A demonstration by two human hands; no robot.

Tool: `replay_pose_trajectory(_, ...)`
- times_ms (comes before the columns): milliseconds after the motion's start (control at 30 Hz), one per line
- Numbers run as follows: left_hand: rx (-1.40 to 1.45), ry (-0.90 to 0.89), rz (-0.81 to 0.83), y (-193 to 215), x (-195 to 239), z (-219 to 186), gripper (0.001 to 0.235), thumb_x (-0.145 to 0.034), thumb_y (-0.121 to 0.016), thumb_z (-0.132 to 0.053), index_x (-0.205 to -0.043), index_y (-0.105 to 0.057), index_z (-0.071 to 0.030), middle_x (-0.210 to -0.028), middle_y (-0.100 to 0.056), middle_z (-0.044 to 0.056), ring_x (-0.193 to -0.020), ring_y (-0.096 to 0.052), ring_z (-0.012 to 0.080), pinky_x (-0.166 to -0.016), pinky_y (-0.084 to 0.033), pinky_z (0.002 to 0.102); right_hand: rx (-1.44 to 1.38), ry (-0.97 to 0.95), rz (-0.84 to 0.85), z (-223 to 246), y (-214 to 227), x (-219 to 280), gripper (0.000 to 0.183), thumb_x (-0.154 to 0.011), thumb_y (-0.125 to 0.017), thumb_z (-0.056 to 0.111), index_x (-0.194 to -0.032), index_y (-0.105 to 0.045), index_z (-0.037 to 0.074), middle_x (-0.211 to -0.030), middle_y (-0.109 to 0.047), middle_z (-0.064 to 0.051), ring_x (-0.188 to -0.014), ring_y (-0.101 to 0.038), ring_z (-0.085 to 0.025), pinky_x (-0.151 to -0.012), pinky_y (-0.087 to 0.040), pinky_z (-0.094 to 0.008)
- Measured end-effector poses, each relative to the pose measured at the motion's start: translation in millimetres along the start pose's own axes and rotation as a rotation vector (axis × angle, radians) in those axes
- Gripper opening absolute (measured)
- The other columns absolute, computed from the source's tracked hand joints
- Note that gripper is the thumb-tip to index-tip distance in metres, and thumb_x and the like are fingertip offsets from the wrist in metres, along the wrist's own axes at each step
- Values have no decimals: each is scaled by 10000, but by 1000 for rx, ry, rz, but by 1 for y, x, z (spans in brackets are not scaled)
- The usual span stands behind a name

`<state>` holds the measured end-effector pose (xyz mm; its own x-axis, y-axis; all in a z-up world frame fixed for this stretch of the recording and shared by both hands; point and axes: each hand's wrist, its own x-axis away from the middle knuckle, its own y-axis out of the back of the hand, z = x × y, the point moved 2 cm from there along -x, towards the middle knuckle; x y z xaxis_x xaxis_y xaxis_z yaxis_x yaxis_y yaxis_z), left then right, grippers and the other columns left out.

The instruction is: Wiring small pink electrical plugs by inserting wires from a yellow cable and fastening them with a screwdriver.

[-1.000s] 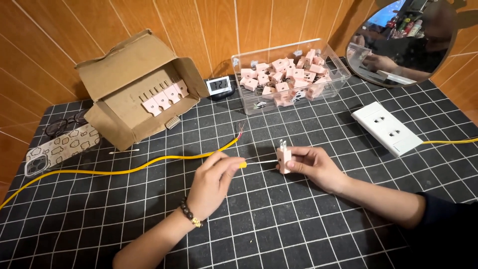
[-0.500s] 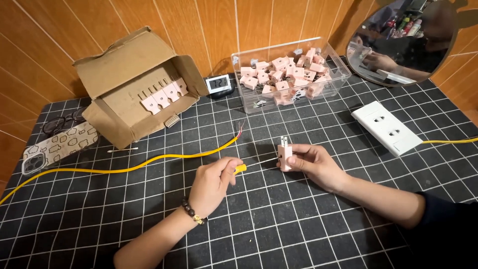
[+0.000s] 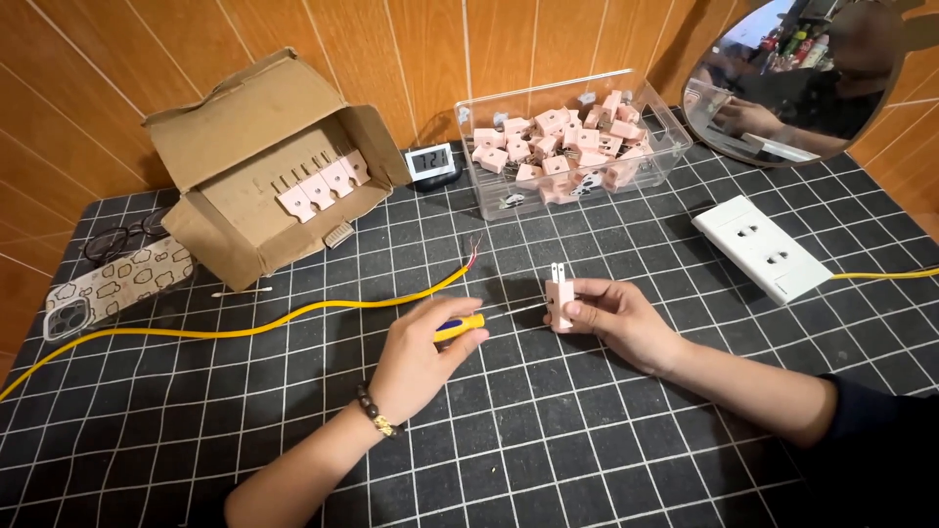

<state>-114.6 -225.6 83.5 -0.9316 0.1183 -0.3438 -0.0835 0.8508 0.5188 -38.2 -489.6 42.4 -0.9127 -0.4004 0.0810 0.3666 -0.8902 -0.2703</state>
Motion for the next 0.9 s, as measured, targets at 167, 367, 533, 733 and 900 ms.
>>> replay_pose_trajectory(167,-18,-125,-47,-3,0,3,255,-950,-706,-76,-1187,-779,-133,-990,-700,102,-949,-742,340,-801,-631,412,4,10,-11,-1,-2,2,432,-867,-719,-22,-1247,-640,-213,-1032,-716,-250,-887,-757,-293,-812,-680,-422)
replay_pose_trajectory(367,9,-29,-131,-8,4,17,222,-1042,-595,-259,-1057,-790,-155,-590,-726,64,-516,-706,234,-498,-602,309,63,24,2,-1,-3,2,458,-857,-740,-24,-1264,-637,-208,-967,-707,-227,-873,-776,-304,-809,-689,-419)
replay_pose_trajectory(533,-25,-141,-50,0,-1,3,255,-971,-674,-87,-1198,-778,-143,-996,-702,107,-849,-748,322,-745,-632,401,47,28,9,-4,0,0,453,-862,-727,-27,-1267,-634,-208,-982,-705,-231,-868,-771,-293,-798,-691,-403)
replay_pose_trajectory(733,0,-10,-76,-15,9,32,202,-1012,-648,-240,-1110,-794,-141,-555,-709,60,-519,-698,238,-522,-573,333,33,28,12,-4,2,0,448,-864,-719,-33,-1267,-632,-210,-969,-687,-209,-871,-770,-283,-798,-694,-413)
replay_pose_trajectory(900,-108,-218,-68,-6,4,6,309,-954,-695,-88,-1255,-738,-143,-1052,-682,102,-911,-736,336,-758,-634,417,5,19,-9,1,-2,1,453,-878,-709,-21,-1283,-625,-207,-991,-680,-206,-885,-759,-286,-817,-688,-430)
